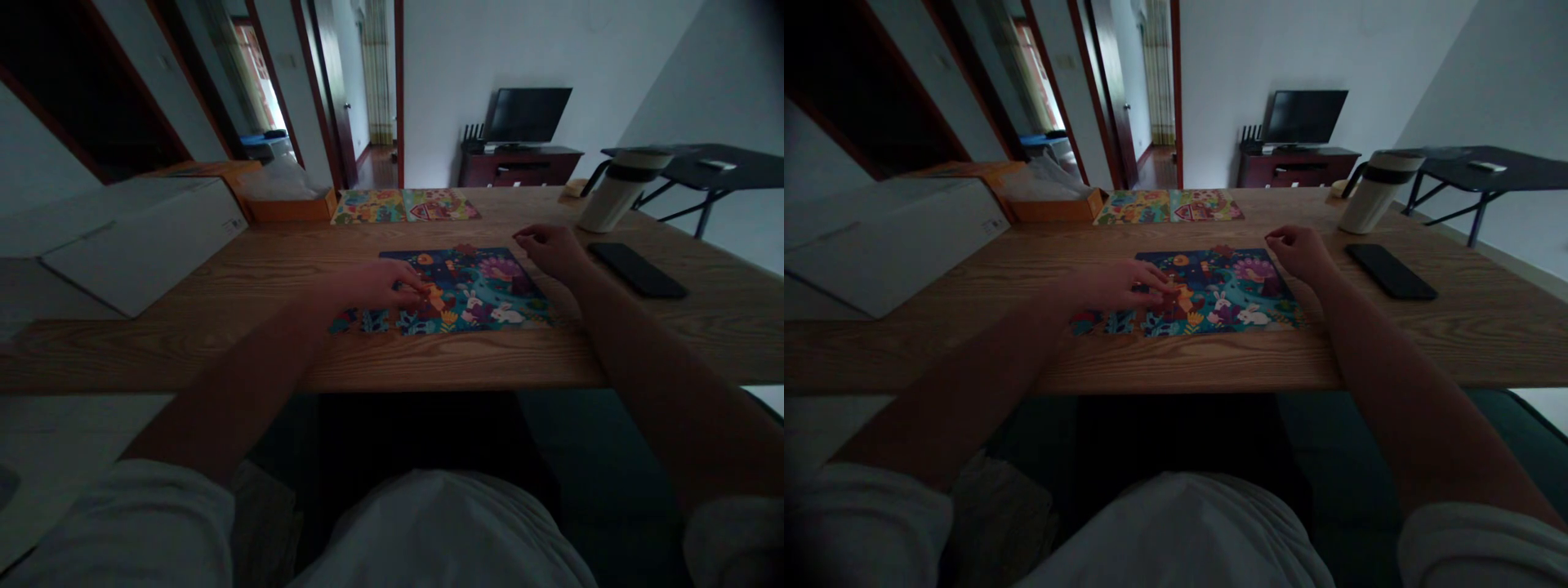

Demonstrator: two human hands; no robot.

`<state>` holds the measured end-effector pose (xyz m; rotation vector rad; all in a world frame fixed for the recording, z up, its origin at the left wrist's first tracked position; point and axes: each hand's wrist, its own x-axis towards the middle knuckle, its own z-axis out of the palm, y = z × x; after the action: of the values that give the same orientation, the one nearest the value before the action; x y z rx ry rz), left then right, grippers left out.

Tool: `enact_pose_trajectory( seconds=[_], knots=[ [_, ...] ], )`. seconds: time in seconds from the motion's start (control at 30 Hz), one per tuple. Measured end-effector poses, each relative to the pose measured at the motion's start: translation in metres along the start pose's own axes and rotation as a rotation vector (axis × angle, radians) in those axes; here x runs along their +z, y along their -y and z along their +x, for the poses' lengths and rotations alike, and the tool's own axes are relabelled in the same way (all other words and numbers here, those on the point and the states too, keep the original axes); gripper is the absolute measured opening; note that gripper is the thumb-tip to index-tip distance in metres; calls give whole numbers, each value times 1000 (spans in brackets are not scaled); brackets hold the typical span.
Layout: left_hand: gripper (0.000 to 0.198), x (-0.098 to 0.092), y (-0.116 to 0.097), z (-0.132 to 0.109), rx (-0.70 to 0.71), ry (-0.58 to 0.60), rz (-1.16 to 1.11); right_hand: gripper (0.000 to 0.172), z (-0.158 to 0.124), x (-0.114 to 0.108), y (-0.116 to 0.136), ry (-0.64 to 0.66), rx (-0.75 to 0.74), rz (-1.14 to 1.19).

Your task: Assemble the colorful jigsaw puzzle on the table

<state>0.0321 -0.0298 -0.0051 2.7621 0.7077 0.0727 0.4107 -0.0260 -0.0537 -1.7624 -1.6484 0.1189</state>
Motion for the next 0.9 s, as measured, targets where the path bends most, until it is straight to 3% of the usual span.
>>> enact_pose_trajectory(
  seconds=[0.1, 0.23, 0.8, 0.9],
  knots=[
    [52, 25, -1, 5, -59, -55, 83, 37, 0, 0, 2, 41, -19, -2],
    [58, 37, 3, 9, -117, 24, 111, 35, -1, 2, 3, 73, -36, -7],
    [66, 26, -13, 20, -276, 215, 121, 32, -6, 6, 19, 135, 2, -16],
    [64, 24, -13, 15, -250, 156, 103, 31, -7, 9, 21, 153, 17, -14]
  ],
)
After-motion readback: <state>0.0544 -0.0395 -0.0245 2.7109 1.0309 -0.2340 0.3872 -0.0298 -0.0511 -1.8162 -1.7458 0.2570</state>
